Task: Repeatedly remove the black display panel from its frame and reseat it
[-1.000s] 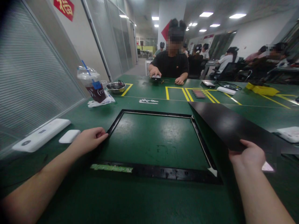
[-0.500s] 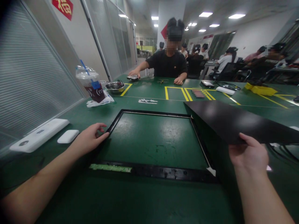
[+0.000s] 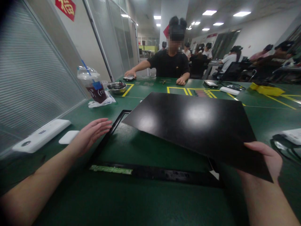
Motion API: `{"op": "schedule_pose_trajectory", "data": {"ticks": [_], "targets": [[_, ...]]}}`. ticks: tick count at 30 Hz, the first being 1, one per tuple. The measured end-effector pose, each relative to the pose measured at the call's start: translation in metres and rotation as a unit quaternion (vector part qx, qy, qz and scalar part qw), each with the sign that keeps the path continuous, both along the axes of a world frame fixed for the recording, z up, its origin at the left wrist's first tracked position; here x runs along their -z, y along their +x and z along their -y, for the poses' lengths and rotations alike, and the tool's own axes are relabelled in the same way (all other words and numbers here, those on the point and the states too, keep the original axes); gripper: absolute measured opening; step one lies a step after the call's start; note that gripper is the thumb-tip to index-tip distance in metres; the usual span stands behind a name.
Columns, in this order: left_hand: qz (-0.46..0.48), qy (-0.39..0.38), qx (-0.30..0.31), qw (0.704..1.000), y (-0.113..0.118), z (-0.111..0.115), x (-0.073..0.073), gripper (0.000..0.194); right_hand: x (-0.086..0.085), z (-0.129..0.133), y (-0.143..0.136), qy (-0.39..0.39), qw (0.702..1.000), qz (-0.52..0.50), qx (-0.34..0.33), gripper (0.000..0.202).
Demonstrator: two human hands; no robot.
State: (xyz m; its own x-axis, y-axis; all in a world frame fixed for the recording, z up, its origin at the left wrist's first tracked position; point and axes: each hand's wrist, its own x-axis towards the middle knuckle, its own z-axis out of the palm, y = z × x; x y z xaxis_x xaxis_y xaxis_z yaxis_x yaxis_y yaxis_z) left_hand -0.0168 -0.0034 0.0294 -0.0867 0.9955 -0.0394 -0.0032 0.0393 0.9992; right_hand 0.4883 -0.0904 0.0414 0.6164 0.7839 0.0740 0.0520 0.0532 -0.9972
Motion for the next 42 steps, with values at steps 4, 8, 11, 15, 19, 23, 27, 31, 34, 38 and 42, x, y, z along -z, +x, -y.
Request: {"op": "schedule_pose_trajectory", "data": {"ticks": [4, 8, 11, 15, 19, 23, 27, 31, 34, 38, 42], "targets": [[0.130, -0.088, 0.091, 0.983, -0.001, 0.004, -0.010, 0.061, 0.009, 0.007, -0.012, 0.065, 0.993, 0.046, 0.082, 0.012], [0.105, -0.071, 0.080, 0.989, -0.003, 0.008, -0.020, 0.076, -0.001, 0.009, -0.035, -0.057, 0.997, -0.040, -0.033, 0.015], [0.103, -0.045, 0.069, 0.991, -0.002, 0.008, -0.021, 0.086, -0.011, 0.003, -0.042, -0.137, 0.974, -0.137, -0.116, 0.034], [0.107, -0.020, 0.062, 0.992, -0.002, 0.007, -0.016, 0.086, -0.009, -0.007, -0.035, -0.113, 0.975, -0.118, -0.152, 0.053], [0.107, 0.031, 0.040, 0.993, -0.006, 0.004, -0.011, 0.076, 0.005, -0.014, -0.033, -0.066, 0.981, -0.081, -0.163, 0.056], [0.088, 0.071, 0.022, 0.993, -0.007, 0.002, -0.006, 0.064, 0.014, -0.018, -0.039, -0.028, 0.985, -0.063, -0.161, 0.054], [0.098, 0.070, 0.032, 0.992, -0.006, 0.002, -0.003, 0.054, 0.017, -0.021, -0.040, -0.016, 0.988, -0.071, -0.137, 0.058], [0.091, 0.040, 0.056, 0.993, -0.001, 0.004, -0.002, 0.052, 0.020, -0.025, -0.039, -0.040, 0.987, -0.083, -0.135, 0.059], [0.079, 0.022, 0.070, 0.994, 0.006, 0.004, 0.001, 0.052, 0.022, -0.028, -0.040, -0.059, 0.985, -0.102, -0.130, 0.061], [0.086, 0.013, 0.070, 0.994, 0.010, 0.003, 0.005, 0.050, 0.025, -0.030, -0.040, -0.059, 0.984, -0.109, -0.128, 0.057], [0.089, 0.009, 0.060, 0.994, 0.009, 0.002, 0.008, 0.043, 0.027, -0.030, -0.040, -0.063, 0.983, -0.108, -0.131, 0.058]]}}
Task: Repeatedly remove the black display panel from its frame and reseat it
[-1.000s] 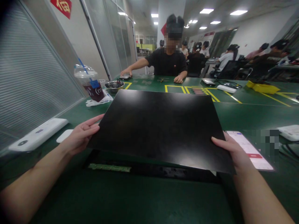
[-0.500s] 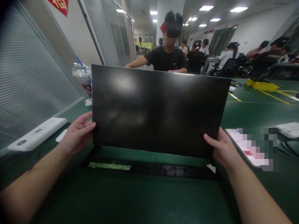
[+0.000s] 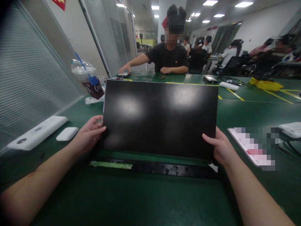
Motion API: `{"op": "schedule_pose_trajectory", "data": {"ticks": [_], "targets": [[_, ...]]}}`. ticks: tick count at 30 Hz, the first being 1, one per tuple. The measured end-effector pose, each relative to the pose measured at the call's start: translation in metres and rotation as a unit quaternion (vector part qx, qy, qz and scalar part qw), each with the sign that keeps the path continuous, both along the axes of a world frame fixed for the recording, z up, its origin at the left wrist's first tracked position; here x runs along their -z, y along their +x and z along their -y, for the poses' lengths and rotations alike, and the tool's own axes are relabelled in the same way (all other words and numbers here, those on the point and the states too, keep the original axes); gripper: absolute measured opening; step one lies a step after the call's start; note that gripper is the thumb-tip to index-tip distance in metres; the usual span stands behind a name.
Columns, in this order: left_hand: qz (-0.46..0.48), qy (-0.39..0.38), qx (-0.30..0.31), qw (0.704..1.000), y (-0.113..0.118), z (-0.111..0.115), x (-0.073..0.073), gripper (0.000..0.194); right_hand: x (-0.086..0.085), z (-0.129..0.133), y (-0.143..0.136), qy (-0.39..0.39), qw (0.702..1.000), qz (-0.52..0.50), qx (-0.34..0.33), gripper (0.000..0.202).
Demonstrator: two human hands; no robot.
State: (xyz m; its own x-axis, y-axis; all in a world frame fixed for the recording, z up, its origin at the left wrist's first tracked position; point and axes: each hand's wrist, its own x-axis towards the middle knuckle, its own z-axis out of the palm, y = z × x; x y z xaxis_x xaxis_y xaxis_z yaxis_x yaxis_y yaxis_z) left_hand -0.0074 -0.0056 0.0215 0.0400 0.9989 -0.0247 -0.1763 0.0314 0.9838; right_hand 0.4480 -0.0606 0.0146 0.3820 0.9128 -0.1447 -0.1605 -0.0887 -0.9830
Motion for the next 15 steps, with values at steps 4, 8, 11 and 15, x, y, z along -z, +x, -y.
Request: {"op": "schedule_pose_trajectory", "data": {"ticks": [4, 8, 11, 15], "targets": [[-0.012, -0.014, -0.002, 1.000, 0.0005, 0.0003, -0.0011, 0.040, 0.0010, -0.0014, -0.0025, -0.002, 1.000, 0.010, 0.000, 0.057], [-0.001, -0.028, -0.010, 1.000, 0.0037, 0.0007, -0.0033, 0.060, 0.0005, -0.0035, -0.0052, 0.023, 0.999, 0.026, -0.003, 0.067], [0.002, -0.032, 0.004, 0.999, 0.0052, 0.0013, -0.0032, 0.071, 0.0006, -0.0038, -0.0054, 0.026, 0.999, 0.035, -0.004, 0.073], [-0.011, -0.015, 0.025, 1.000, 0.0047, 0.0024, -0.0003, 0.072, 0.0025, -0.0029, -0.0042, 0.021, 0.999, 0.050, 0.004, 0.071]]}}
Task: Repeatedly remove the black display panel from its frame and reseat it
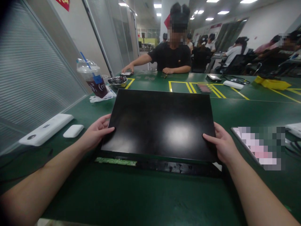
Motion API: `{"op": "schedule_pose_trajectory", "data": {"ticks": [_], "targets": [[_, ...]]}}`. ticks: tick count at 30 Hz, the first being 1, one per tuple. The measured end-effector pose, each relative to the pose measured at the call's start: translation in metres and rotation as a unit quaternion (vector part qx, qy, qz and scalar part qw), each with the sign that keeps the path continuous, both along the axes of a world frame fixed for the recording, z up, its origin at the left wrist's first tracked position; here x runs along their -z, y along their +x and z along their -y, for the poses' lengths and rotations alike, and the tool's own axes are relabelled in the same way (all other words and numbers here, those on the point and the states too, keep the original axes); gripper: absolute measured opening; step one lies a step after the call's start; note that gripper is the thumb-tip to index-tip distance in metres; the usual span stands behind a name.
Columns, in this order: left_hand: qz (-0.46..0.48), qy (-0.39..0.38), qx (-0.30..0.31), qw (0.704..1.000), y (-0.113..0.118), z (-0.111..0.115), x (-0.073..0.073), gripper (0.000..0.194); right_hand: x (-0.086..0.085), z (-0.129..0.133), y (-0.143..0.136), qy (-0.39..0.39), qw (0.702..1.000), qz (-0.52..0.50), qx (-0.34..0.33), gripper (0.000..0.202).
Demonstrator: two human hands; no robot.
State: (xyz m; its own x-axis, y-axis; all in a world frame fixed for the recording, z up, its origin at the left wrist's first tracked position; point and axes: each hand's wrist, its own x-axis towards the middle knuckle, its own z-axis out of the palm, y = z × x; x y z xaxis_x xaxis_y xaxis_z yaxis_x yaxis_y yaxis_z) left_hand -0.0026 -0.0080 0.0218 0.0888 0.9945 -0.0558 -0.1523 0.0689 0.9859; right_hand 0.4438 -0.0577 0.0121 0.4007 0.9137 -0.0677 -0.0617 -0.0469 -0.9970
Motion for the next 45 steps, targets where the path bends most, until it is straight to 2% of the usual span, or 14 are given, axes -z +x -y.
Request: {"op": "schedule_pose_trajectory", "data": {"ticks": [5, 20, 45], "targets": [[-0.019, 0.003, 0.005, 1.000, -0.0017, 0.0002, 0.0033, 0.068, 0.0034, 0.0004, 0.0014, -0.002, 1.000, 0.020, 0.020, 0.063], [-0.043, -0.016, 0.020, 0.999, -0.0026, 0.0005, 0.0023, 0.057, 0.0046, -0.0025, 0.0009, -0.069, 0.997, 0.021, 0.021, 0.061], [-0.089, -0.024, 0.030, 0.995, -0.0013, 0.0027, -0.0022, 0.055, 0.0049, -0.0036, 0.0015, -0.085, 0.996, 0.040, 0.003, 0.055]]}}
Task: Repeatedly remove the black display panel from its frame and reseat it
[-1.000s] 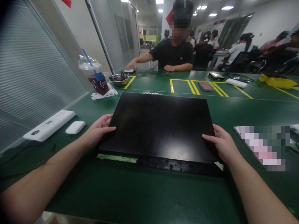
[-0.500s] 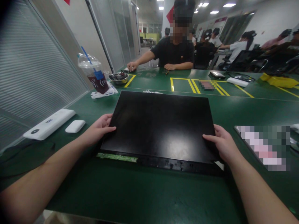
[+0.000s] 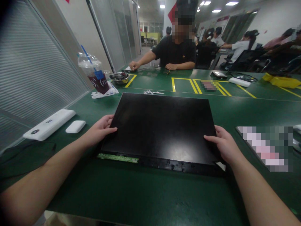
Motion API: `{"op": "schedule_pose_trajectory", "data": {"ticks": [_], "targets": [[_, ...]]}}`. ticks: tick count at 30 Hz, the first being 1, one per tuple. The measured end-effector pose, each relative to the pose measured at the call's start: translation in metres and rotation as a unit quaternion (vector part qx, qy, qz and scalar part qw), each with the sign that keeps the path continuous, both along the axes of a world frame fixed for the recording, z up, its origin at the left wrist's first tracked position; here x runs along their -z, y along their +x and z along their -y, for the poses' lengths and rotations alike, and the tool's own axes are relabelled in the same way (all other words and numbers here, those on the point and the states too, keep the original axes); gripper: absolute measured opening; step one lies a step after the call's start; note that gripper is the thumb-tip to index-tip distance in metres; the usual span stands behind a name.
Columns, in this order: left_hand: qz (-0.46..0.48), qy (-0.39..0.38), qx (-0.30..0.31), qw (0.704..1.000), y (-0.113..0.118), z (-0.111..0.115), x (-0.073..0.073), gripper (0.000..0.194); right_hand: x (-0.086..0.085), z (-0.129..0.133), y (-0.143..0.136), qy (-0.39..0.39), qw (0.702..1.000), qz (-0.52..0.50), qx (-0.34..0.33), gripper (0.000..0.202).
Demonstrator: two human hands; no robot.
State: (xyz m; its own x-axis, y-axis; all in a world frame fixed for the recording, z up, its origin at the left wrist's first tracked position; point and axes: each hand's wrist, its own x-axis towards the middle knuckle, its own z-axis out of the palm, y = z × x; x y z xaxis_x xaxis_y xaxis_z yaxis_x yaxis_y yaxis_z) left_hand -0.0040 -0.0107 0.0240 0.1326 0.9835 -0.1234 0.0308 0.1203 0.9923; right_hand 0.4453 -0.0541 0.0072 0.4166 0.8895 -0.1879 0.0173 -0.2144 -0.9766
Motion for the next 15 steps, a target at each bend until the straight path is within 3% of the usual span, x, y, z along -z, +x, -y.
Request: {"op": "schedule_pose_trajectory", "data": {"ticks": [15], "targets": [[0.001, 0.007, 0.017, 1.000, -0.0029, -0.0022, 0.0029, 0.056, -0.0009, 0.0007, -0.0031, 0.006, 1.000, -0.002, -0.013, 0.060]]}}
